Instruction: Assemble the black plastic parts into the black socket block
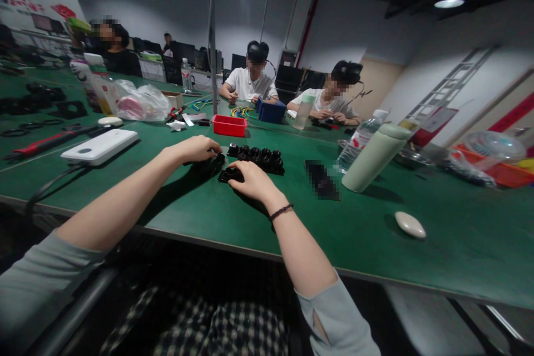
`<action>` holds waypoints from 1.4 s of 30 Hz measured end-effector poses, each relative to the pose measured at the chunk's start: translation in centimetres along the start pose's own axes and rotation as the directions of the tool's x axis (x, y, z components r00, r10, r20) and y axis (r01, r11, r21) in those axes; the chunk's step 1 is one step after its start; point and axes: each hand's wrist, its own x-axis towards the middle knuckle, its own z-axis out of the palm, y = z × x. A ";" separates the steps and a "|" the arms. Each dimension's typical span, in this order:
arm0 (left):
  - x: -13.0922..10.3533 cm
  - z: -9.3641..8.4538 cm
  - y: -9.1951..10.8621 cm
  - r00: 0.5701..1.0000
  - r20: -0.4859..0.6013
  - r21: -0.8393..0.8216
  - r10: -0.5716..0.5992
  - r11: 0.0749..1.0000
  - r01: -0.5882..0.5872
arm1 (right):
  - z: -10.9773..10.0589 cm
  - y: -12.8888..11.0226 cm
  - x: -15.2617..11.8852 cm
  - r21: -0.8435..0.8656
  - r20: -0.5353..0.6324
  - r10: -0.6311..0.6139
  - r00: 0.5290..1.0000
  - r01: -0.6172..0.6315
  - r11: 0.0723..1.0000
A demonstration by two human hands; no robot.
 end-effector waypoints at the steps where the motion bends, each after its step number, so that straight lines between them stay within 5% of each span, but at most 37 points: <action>1: 0.0 0.0 0.0 1.000 -0.002 -0.005 0.001 1.000 -0.001 | 0.0 0.0 0.0 0.001 -0.001 0.000 1.000 0.000 1.000; 42: 0.4 0.2 -0.1 1.000 0.010 -0.056 0.024 0.998 -0.023 | -0.2 -0.1 0.0 0.002 0.011 0.003 1.000 -0.003 1.000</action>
